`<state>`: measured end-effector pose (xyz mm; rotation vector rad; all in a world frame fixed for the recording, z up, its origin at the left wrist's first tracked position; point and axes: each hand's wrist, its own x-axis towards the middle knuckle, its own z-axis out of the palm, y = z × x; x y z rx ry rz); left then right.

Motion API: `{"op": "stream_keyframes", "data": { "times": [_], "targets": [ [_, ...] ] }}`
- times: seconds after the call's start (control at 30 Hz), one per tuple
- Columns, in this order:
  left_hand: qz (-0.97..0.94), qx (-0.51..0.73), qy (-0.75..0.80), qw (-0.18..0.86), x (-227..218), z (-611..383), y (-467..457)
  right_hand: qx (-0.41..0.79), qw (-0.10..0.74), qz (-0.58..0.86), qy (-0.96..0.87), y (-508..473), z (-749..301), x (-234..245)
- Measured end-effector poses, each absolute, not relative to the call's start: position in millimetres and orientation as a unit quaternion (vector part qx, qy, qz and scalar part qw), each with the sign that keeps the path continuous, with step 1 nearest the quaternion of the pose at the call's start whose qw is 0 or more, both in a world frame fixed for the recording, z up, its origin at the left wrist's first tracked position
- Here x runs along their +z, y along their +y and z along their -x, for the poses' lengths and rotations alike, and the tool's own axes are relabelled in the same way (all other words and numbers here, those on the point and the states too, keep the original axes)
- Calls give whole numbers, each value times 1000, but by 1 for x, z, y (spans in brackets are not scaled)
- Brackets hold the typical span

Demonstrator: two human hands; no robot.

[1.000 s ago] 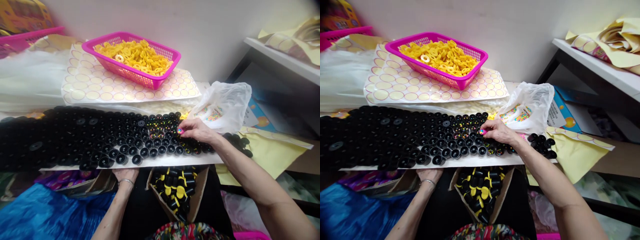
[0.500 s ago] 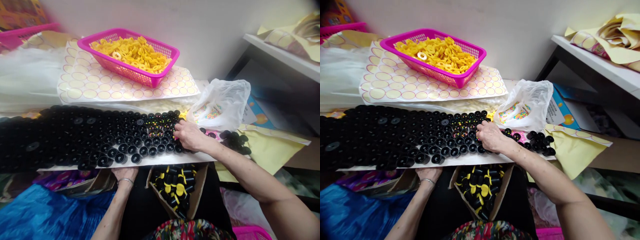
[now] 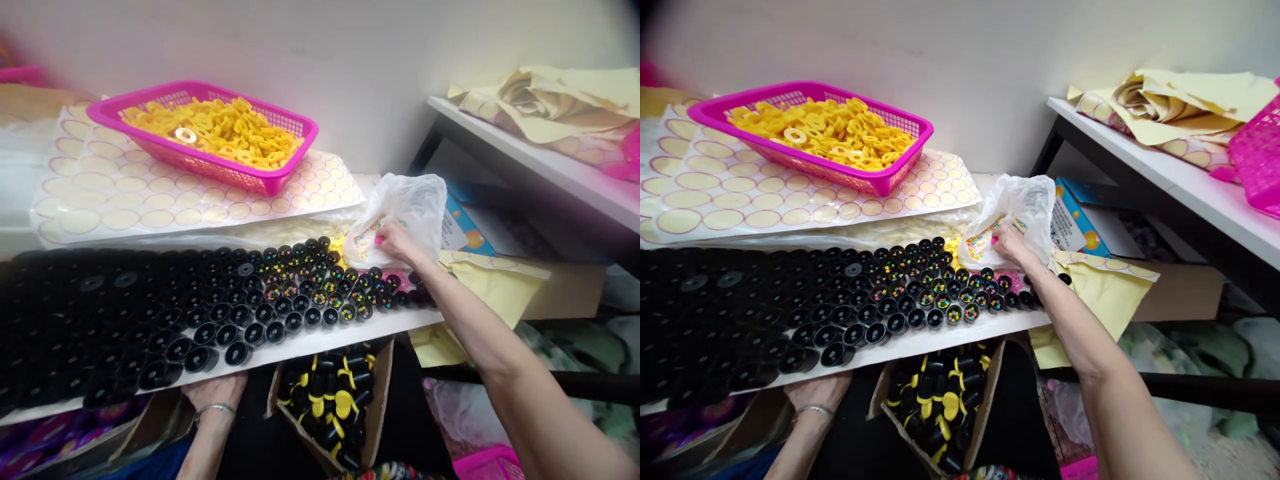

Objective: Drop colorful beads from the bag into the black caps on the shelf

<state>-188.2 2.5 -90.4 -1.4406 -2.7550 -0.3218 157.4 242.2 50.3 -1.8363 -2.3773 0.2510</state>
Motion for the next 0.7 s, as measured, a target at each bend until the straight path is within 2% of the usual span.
{"op": "stream_keyframes", "data": {
  "times": [0.07,0.23,0.53,0.6,0.7],
  "targets": [
    [456,-90,-885,1,-92,189,2,55,42,618,-783,250,-156,45],
    [468,-74,-880,8,-89,188,3,68,47,601,-795,264,-132,34],
    [437,-70,-896,-35,-87,187,4,191,43,504,-841,251,-115,40],
    [435,-82,-896,-38,-85,186,3,259,84,496,-824,248,-124,42],
    [436,-139,-887,-60,-82,185,3,399,217,519,-724,244,-139,38]
  ]
}}
